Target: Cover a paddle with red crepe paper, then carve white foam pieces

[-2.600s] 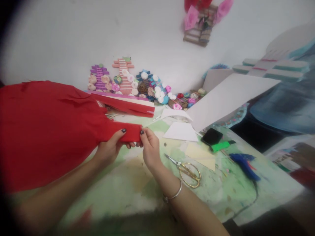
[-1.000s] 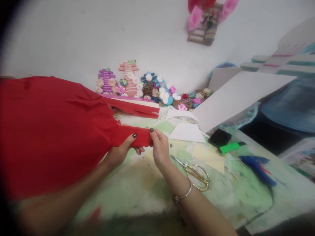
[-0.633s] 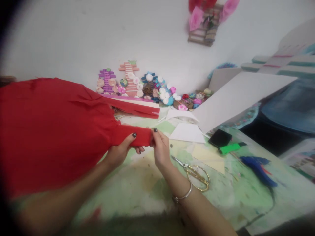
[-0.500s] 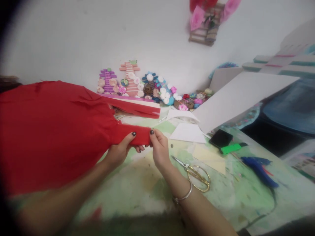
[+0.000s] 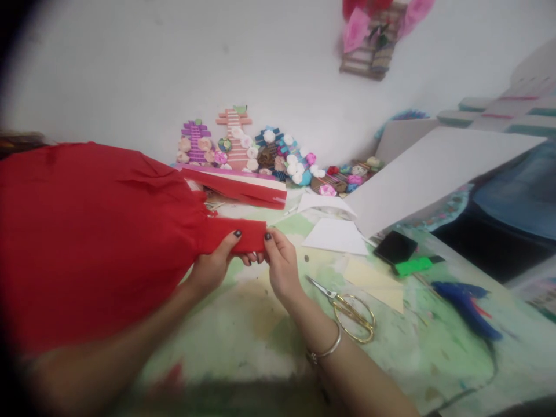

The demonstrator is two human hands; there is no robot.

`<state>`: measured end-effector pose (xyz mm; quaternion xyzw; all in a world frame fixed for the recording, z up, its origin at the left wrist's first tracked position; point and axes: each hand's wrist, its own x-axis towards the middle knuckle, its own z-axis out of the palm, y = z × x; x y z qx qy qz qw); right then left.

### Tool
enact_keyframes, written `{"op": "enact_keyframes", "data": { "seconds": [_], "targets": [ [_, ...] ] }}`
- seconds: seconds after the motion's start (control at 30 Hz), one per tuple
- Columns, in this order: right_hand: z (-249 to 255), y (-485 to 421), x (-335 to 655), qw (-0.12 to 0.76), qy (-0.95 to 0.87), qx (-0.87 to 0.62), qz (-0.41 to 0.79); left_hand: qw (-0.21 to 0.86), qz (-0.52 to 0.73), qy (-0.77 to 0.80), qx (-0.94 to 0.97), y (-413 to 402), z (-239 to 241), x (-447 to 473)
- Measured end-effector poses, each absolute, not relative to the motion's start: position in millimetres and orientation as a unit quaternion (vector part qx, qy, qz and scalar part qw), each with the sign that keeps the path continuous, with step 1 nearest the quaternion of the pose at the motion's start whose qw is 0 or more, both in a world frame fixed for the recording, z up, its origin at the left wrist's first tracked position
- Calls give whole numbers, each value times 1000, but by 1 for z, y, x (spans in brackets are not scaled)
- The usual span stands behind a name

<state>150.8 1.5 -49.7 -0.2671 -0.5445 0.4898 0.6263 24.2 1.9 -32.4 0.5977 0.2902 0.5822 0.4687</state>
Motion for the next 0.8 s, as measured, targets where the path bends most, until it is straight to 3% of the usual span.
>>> {"op": "enact_keyframes", "data": {
  "seconds": [0.5, 0.8],
  "targets": [
    [-48, 0, 150, 625, -589, -304, 412, 491, 595, 312, 555, 7, -37, 25],
    [-48, 0, 149, 617, -577, -276, 460, 522, 596, 284, 540, 7, -30, 24]
  ]
}}
